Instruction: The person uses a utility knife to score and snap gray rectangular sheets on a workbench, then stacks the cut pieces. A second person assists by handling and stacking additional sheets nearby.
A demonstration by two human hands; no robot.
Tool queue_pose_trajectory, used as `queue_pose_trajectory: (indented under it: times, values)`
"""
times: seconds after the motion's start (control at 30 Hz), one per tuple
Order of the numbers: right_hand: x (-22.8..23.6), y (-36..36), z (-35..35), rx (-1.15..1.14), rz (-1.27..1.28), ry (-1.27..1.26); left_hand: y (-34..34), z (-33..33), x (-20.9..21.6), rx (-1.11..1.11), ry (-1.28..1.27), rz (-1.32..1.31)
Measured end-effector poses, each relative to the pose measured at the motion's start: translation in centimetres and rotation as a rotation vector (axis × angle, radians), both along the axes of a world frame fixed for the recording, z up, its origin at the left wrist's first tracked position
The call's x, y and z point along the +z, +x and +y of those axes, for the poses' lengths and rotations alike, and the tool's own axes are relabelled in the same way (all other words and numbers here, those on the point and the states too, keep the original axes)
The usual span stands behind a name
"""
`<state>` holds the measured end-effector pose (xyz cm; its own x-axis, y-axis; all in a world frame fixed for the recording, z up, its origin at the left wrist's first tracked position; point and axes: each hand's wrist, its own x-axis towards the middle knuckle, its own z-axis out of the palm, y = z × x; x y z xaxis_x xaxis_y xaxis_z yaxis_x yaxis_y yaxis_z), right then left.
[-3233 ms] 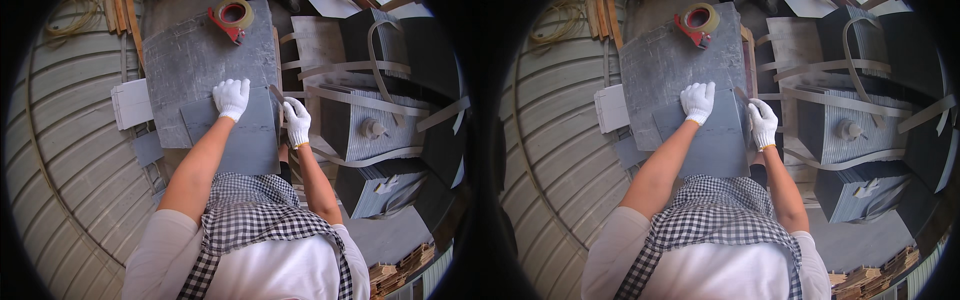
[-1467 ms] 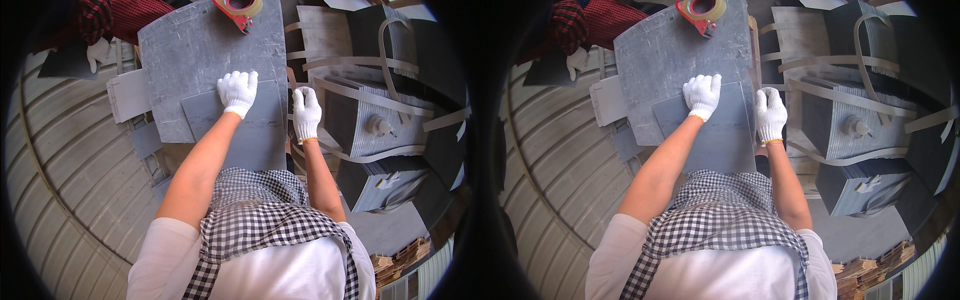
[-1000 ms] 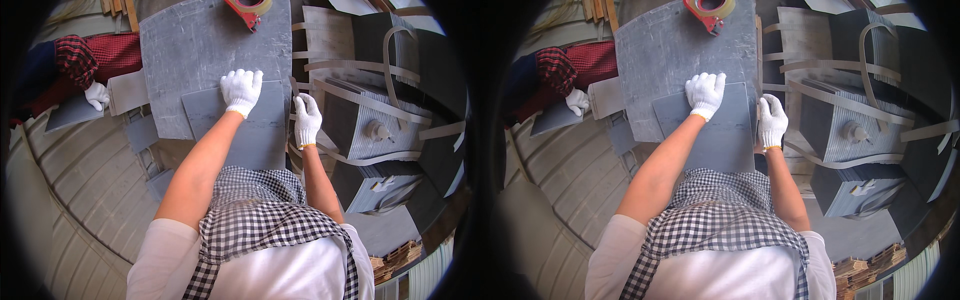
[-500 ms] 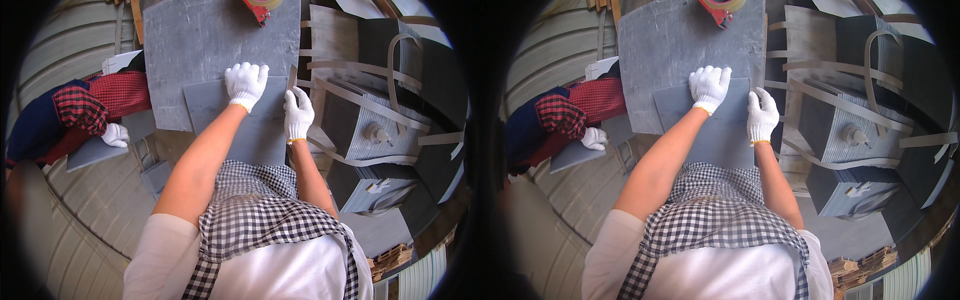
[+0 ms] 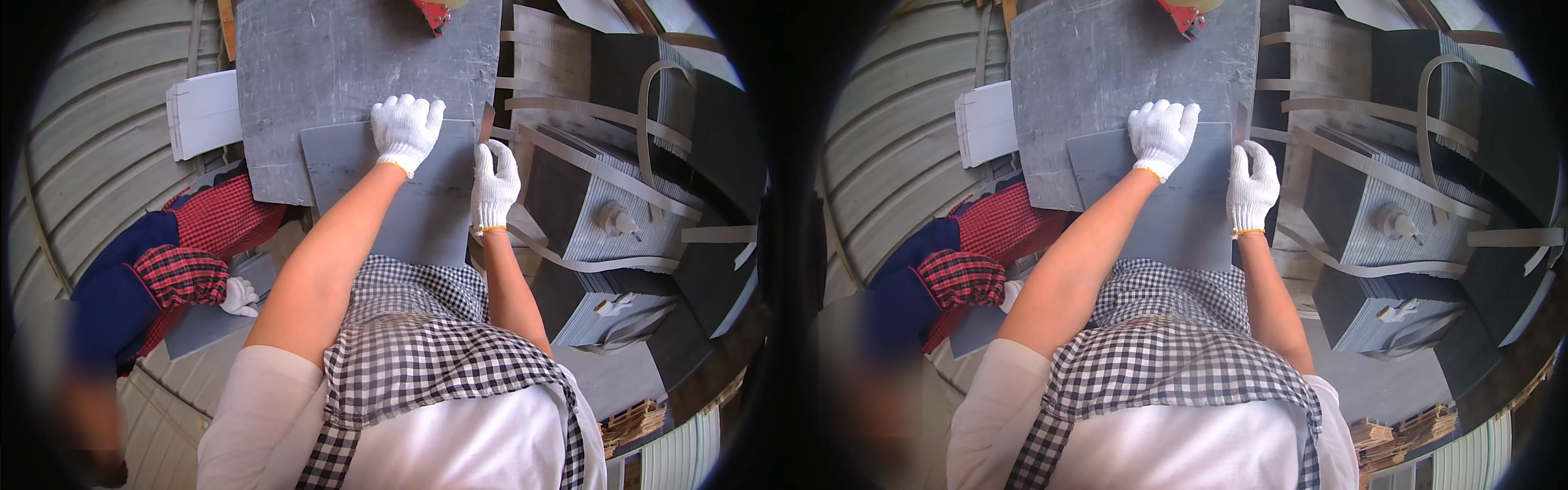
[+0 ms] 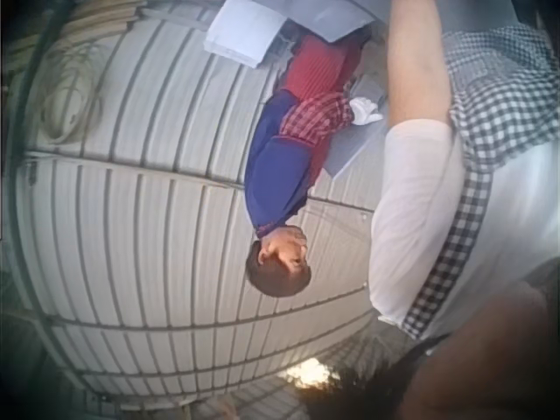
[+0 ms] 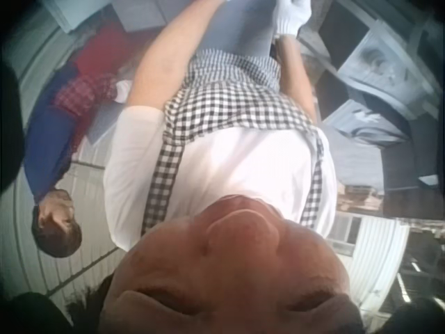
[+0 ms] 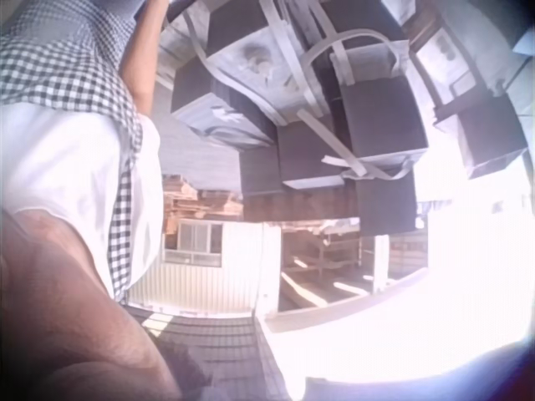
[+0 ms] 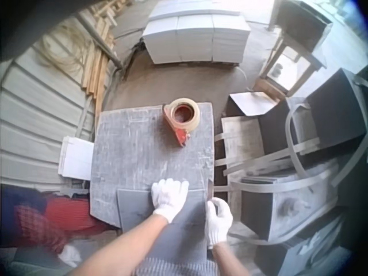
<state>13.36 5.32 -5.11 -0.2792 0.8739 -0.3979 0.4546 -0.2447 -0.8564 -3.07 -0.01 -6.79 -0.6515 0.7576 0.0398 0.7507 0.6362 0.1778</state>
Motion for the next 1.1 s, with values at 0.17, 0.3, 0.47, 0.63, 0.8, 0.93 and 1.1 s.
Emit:
queue_pose_trajectory:
  times: [0.17,0.3,0.47,0.63,0.8,0.93,1.1]
  values:
    - [1.5,0.4,0.9,0.037,0.013,0.040,0.0,0.0,-0.1,0.004,-0.005,0.001]
    - [3.8,-0.9,1.8,0.042,0.069,-0.444,0.0,0.1,0.0,0.011,-0.051,-0.019]
    - [2.7,-3.5,2.1,0.054,0.273,-0.405,0.0,0.1,0.1,-0.003,-0.042,-0.006]
    - [3.0,-2.6,4.8,-0.195,0.473,-0.176,0.1,0.0,-0.1,0.004,0.005,0.026]
    - [2.2,-1.2,1.9,-0.225,0.469,-0.401,0.1,-0.1,-0.3,-0.004,0.008,0.028]
    - [1.6,-4.5,0.9,-0.162,0.550,-0.562,-0.1,0.1,-0.7,-0.031,-0.018,0.037]
    - [2.1,-2.1,4.7,-0.400,0.481,-0.319,-0.1,-0.1,-0.3,-0.015,0.008,0.018]
